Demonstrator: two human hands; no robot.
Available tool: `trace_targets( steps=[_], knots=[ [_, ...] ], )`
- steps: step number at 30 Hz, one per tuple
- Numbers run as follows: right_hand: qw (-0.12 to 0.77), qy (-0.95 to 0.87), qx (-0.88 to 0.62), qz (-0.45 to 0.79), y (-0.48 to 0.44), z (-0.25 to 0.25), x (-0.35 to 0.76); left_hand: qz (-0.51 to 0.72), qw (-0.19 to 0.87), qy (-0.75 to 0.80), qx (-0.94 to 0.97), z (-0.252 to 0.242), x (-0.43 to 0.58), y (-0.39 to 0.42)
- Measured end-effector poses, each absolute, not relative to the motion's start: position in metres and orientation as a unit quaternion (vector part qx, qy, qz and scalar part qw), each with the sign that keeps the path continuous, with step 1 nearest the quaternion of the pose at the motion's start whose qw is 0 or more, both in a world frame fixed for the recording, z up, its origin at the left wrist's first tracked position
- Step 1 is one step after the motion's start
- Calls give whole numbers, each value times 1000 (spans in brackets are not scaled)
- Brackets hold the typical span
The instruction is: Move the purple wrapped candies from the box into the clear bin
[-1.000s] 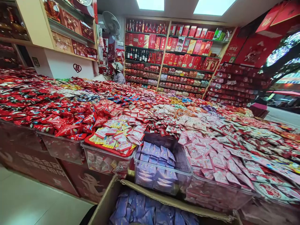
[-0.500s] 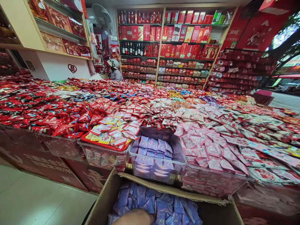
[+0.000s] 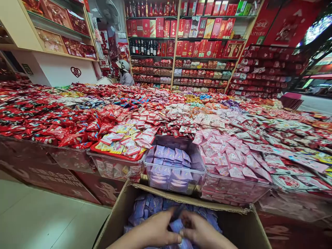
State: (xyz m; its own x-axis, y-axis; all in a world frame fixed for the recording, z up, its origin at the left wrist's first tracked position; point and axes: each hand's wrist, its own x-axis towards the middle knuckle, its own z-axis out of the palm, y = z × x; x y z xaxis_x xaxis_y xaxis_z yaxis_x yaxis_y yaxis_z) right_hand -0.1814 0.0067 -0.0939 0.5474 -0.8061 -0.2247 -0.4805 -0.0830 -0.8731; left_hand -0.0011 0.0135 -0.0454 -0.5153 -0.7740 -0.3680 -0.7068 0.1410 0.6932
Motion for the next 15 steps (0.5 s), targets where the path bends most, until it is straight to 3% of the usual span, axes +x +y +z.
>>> trace_targets(
  steps=[3,5,15],
  knots=[
    [668,413,-562,-260,3,-79,-179,-563,146,-667,465,-45,-8,10],
    [710,400,-506,-284,4,-70,-178,-633,178,-606,448,-48,-12,8],
    [687,481,-464,-285,10,-62,-185,-708,185,-537,419,-44,-12,3]
  ],
)
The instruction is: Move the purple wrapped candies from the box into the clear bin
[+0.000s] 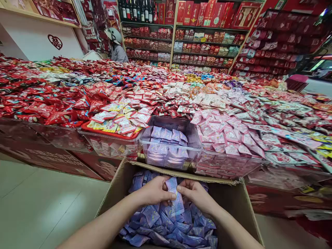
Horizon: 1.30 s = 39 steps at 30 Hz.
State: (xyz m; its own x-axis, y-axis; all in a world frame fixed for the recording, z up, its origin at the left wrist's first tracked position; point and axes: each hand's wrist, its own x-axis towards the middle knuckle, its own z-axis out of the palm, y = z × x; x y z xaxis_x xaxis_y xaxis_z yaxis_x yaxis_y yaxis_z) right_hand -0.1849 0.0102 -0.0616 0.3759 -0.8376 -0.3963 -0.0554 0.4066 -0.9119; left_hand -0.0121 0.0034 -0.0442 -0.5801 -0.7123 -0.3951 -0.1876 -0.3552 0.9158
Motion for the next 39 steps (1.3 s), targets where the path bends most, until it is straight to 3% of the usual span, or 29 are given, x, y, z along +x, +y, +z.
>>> trace_targets(
  steps=[11,15,20,25,31,39],
  knots=[
    [763,387,-488,-175,13,-51,-194,-738,189,-510,399,-38,-12,4],
    [727,399,-541,-136,11,-48,-200,-747,175,-489,416,-36,-12,4],
    [628,407,-642,-169,10,-30,-216,-754,194,-437,451,-33,-12,3],
    [408,443,-750,-272,16,-23,-212,-787,162,-389,450,-32,-13,4],
    [217,261,-852,-399,16,-42,-197,-799,149,-376,446,-21,-16,6],
    [128,285,-870,-381,21,-34,-204,-746,242,-398,475,-13,-19,6]
  ],
)
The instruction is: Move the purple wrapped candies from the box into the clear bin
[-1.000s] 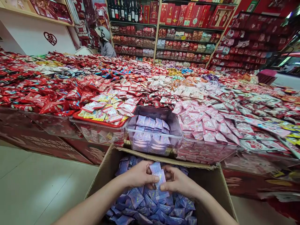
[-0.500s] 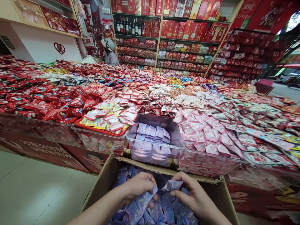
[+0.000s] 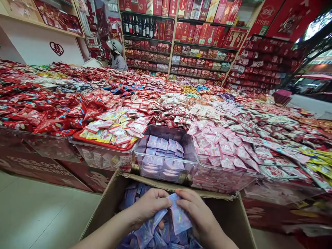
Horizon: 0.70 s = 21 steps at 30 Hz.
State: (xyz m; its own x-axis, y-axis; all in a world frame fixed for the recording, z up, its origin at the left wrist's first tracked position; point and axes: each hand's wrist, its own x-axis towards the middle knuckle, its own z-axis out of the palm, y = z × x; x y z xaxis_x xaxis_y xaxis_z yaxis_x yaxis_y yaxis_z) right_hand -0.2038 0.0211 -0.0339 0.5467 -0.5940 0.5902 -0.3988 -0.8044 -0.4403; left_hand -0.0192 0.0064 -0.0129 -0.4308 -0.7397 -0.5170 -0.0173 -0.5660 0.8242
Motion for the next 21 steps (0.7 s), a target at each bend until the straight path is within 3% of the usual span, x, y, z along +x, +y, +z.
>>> trace_targets(
  steps=[3,8,11,16,21],
  knots=[
    [176,363,-805,-436,24,-31,-208,-721,257,-430,479,-18,-20,8],
    [422,444,-673,-415,28,-29,-200,-698,282,-462,468,-22,-21,10],
    [506,436,-615,-420,28,-28,-192,-680,314,-471,467,-19,-22,12],
    [538,454,-549,-450,27,-32,-192,-687,287,-501,442,-14,-22,13],
    [517,445,-634,-364,26,-30,-197,-654,299,-514,468,-16,-21,13]
  ],
)
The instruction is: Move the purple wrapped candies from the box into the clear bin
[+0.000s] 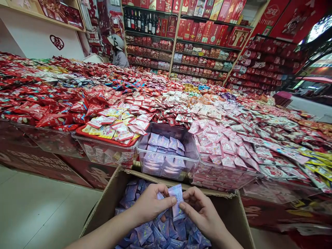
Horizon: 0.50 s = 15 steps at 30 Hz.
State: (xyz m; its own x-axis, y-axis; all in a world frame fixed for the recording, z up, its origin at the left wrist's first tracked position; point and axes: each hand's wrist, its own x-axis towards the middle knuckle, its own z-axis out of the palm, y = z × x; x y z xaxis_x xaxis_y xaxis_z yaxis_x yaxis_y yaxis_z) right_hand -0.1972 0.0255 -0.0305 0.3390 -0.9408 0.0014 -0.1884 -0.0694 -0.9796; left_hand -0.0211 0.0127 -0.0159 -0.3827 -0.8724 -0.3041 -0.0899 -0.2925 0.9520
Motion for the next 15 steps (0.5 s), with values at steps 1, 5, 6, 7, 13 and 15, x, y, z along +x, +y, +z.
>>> trace_targets(
  steps=[1,5,6,7,13,15],
  knots=[
    [507,446,-651,-348,26,-29,-198,-652,302,-512,471,-16,-21,13],
    [404,464,-729,-299,29,-12,-204,-665,304,-512,452,-11,-20,16],
    [367,460,-756,-286,29,-3,-206,-675,306,-509,438,-10,-20,17],
    [330,453,-779,-281,29,8,-208,-686,309,-503,425,-9,-20,18],
    [170,467,-782,-376,-17,98,-201,-694,348,-480,408,-12,-20,19],
    [178,497,-780,-336,-51,114,-186,-689,352,-481,413,-14,-19,18]
  ],
)
